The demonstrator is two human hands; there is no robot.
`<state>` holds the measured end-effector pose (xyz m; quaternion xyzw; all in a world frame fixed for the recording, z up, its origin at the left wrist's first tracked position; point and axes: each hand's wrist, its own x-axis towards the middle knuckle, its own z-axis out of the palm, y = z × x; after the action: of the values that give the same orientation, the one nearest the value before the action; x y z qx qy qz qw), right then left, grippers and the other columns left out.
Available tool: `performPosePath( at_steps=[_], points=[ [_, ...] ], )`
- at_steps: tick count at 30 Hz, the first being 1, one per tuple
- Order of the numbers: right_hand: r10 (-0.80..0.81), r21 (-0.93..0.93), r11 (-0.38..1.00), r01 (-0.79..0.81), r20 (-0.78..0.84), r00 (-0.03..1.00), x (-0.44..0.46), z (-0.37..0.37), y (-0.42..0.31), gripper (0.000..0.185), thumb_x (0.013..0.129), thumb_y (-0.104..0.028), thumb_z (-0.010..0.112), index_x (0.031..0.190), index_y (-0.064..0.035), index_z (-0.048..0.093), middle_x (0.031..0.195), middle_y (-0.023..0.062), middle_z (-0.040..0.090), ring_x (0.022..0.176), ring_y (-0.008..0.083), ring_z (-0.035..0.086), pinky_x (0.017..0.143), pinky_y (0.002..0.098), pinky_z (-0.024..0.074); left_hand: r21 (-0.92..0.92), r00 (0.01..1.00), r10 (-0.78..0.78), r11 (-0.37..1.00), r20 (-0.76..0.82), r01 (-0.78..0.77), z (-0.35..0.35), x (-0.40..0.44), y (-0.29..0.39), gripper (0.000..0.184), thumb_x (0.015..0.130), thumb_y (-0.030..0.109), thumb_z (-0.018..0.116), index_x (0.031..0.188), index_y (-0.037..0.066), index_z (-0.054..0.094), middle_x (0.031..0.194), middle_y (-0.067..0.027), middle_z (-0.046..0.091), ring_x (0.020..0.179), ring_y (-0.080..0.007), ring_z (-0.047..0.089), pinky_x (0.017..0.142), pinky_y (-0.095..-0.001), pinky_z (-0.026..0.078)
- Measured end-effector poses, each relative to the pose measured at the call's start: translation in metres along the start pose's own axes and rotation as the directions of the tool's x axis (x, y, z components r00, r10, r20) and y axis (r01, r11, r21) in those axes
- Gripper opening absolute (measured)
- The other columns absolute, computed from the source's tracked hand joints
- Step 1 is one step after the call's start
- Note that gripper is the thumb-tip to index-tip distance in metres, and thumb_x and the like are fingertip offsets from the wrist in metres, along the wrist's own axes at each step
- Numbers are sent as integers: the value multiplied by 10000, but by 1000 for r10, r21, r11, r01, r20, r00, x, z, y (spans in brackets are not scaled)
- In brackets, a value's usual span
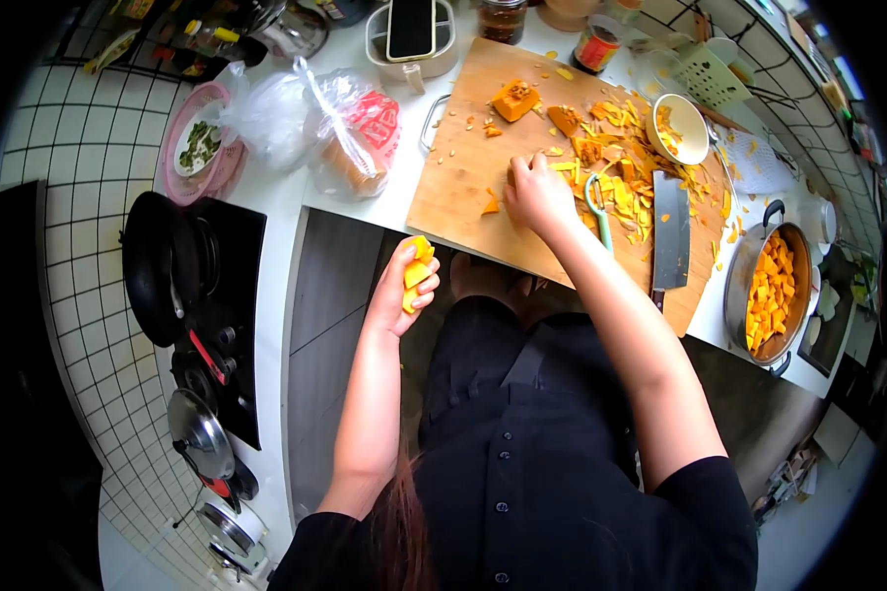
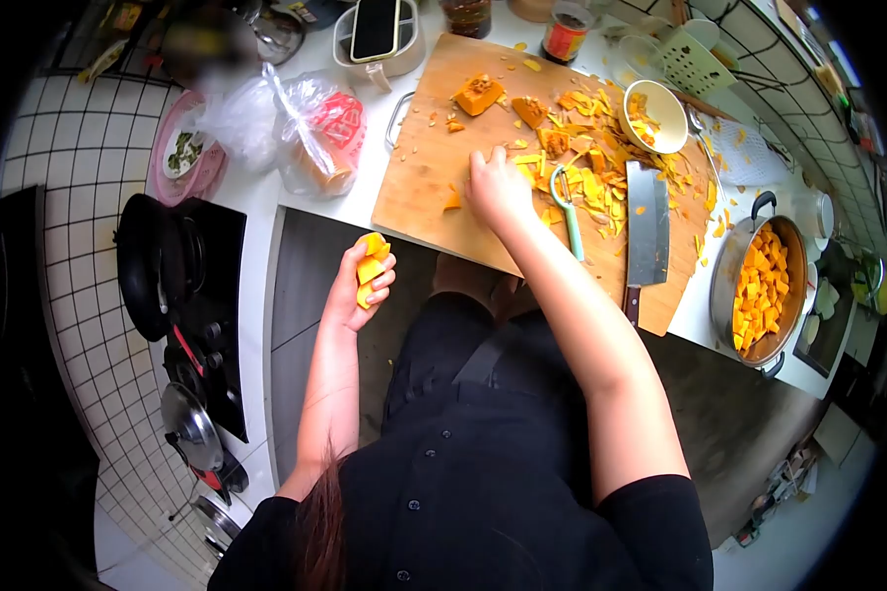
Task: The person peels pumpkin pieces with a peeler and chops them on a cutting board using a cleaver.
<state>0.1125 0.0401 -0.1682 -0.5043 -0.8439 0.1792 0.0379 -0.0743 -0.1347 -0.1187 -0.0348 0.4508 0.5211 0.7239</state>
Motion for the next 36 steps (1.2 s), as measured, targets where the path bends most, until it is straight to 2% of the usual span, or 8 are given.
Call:
performPosePath(
  at_steps=[8,17,25,29,30,33,34,36],
  points=[
    [15,-14,1000,-15,-3,1000,6,4,-7,208,745,-55,565,941,-36,498,953,212,502,760,373,599,634,442,514,-233,994,1,972,112,25,-13,-10,3,433,924,528,412,945,107,507,780,-60,450,531,-99,404,373,-168,295],
    [-291,-24,956,293,62,955,-19,16,-40,133,767,-65,543,889,-29,507,924,176,485,790,318,593,613,400,531,-236,995,1,972,101,23,-13,-1,8,423,918,544,411,996,137,502,829,-66,446,589,-111,420,381,-181,322],
    [-271,-47,960,277,96,958,-36,28,-29,128,794,-61,528,908,-10,502,845,159,521,704,291,629,553,387,538,-206,998,-33,978,47,42,-9,4,6,423,926,507,416,961,109,555,883,-107,550,629,-141,475,394,-192,341],
    [-113,200,976,88,120,986,-48,15,-23,153,772,-59,551,906,3,509,882,206,558,732,337,632,610,410,533,-162,998,-48,985,37,54,8,7,3,423,924,506,416,956,105,548,929,-115,561,654,-144,481,398,-191,344],
    [-85,321,945,57,75,994,-51,19,-16,216,764,-87,571,955,4,527,887,201,571,731,283,639,618,401,525,-136,998,-54,989,30,58,14,9,2,421,919,506,423,957,103,539,947,-115,554,663,-143,475,398,-189,344],
    [48,614,719,-325,423,905,-58,-36,-3,256,778,-118,598,1010,-17,557,880,163,578,742,195,642,639,344,533,-57,994,-105,993,8,105,33,19,-5,438,910,509,433,948,88,546,1007,-121,559,705,-156,495,401,-189,343],
    [62,696,495,-521,570,820,-65,-53,9,242,825,-150,598,1024,-19,558,860,113,581,746,140,628,665,284,537,-31,993,-122,992,10,122,41,24,-8,441,908,509,436,947,84,550,1020,-122,560,712,-160,500,401,-189,343],
    [106,865,57,-498,491,865,-86,-57,49,213,846,-153,590,1006,-16,559,849,93,581,735,146,624,663,277,543,15,984,-155,988,88,155,51,38,-16,466,923,503,410,954,68,573,1071,-150,582,735,-184,559,411,-200,360]
  ],
)
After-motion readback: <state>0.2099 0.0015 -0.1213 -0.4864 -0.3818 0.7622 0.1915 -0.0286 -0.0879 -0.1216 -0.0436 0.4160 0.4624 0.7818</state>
